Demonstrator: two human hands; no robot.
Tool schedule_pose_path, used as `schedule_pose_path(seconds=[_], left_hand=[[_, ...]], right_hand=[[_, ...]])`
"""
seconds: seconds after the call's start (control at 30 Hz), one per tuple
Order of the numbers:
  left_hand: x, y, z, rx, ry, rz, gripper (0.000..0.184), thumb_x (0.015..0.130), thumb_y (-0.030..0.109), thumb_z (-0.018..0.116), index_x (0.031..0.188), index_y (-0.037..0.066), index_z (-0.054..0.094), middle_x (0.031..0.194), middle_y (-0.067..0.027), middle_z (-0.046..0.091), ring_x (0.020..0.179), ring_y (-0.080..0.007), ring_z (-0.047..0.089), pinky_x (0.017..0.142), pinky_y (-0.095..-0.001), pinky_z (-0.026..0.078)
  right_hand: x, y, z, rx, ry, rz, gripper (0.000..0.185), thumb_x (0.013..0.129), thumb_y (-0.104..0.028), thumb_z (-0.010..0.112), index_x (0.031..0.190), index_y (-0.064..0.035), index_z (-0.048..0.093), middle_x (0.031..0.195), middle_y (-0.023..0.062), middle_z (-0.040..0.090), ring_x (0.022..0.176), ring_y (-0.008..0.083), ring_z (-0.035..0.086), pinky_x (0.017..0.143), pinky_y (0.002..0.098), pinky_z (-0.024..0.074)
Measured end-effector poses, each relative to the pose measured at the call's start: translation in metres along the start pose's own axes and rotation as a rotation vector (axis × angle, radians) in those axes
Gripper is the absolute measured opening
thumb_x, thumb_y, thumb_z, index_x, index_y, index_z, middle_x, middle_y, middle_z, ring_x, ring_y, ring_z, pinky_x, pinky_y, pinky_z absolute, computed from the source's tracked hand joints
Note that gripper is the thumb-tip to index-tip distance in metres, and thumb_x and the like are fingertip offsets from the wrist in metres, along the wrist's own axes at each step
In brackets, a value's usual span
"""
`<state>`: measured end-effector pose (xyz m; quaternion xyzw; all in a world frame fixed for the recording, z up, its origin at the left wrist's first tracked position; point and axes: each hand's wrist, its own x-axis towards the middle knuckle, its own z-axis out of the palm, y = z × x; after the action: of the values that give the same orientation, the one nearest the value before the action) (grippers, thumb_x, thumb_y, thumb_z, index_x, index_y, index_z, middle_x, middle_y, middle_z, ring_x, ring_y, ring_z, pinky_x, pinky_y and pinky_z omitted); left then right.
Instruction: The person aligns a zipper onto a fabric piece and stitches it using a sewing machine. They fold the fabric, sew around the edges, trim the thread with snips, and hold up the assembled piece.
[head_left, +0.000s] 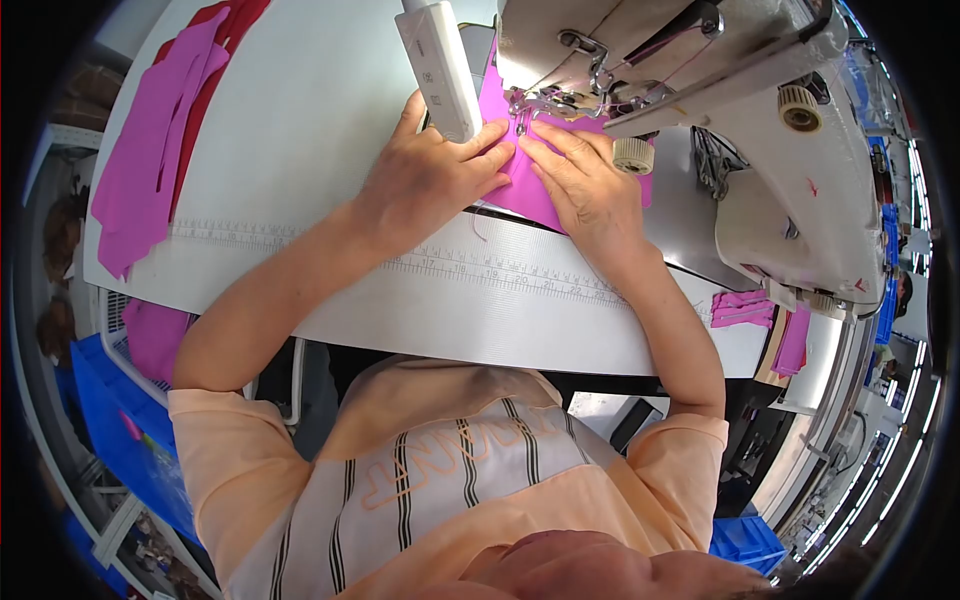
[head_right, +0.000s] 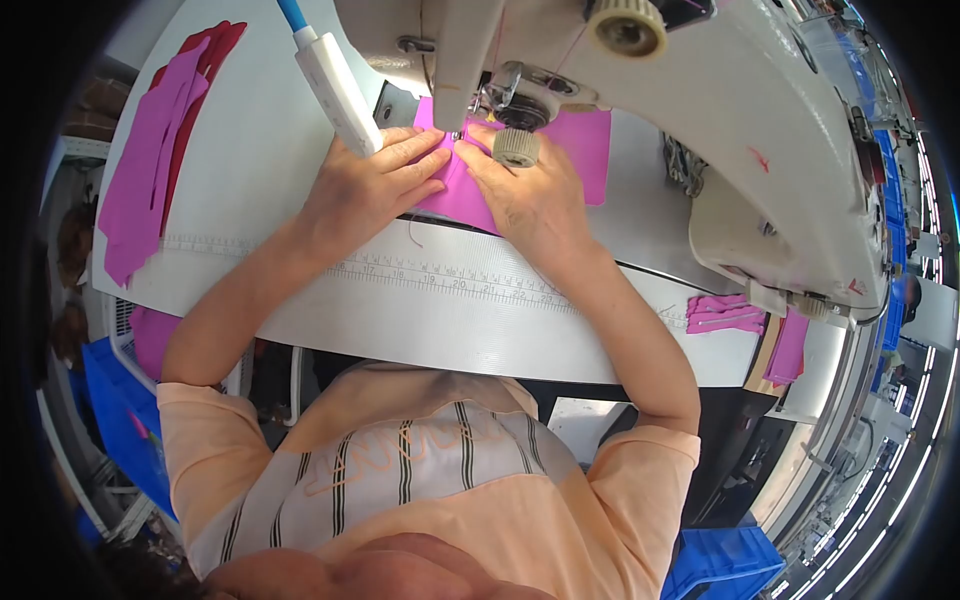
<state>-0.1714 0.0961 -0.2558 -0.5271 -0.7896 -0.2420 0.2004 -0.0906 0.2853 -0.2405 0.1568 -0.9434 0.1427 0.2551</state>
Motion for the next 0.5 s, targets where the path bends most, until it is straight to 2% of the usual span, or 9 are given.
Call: schedule_pose_path(seconds=[0.07,0.17,0.5], left_hand=[[-0.0021,-0.0010,0.0032,-0.022,-0.025,-0.017,0.027,0.083,0.030,0.064,0.103,0.013,0.066,0.109,-0.0028,0.066,0.077,-0.0218,0.065,0.099,-0.0559,0.032],[0.0023,0.0017,-0.0024,0.037,-0.008,-0.022,0.026,0.076,0.021,0.072,0.100,0.010,0.069,0.103,-0.0007,0.068,0.094,-0.0162,0.062,0.083,-0.0343,0.045],[0.0047,-0.0005,-0.0030,0.006,0.000,-0.025,0.025,0.077,0.020,0.071,0.100,0.011,0.070,0.103,-0.0010,0.068,0.094,-0.0181,0.062,0.083,-0.0351,0.045]], right_hand=[[0.0023,-0.0010,-0.0018,-0.001,-0.006,-0.004,0.027,0.073,-0.005,0.066,0.099,-0.0092,0.069,0.105,0.0060,0.067,0.090,0.0234,0.062,0.076,0.0341,0.0505],[0.0016,-0.0002,0.0005,-0.029,0.011,-0.007,0.027,0.072,-0.005,0.066,0.098,-0.0090,0.069,0.104,0.0058,0.067,0.089,0.0233,0.062,0.075,0.0341,0.0504],[0.0037,0.0022,0.0014,-0.043,0.022,-0.036,0.027,0.072,-0.004,0.066,0.098,-0.0080,0.069,0.102,0.0069,0.067,0.089,0.0238,0.061,0.074,0.0349,0.0503]])
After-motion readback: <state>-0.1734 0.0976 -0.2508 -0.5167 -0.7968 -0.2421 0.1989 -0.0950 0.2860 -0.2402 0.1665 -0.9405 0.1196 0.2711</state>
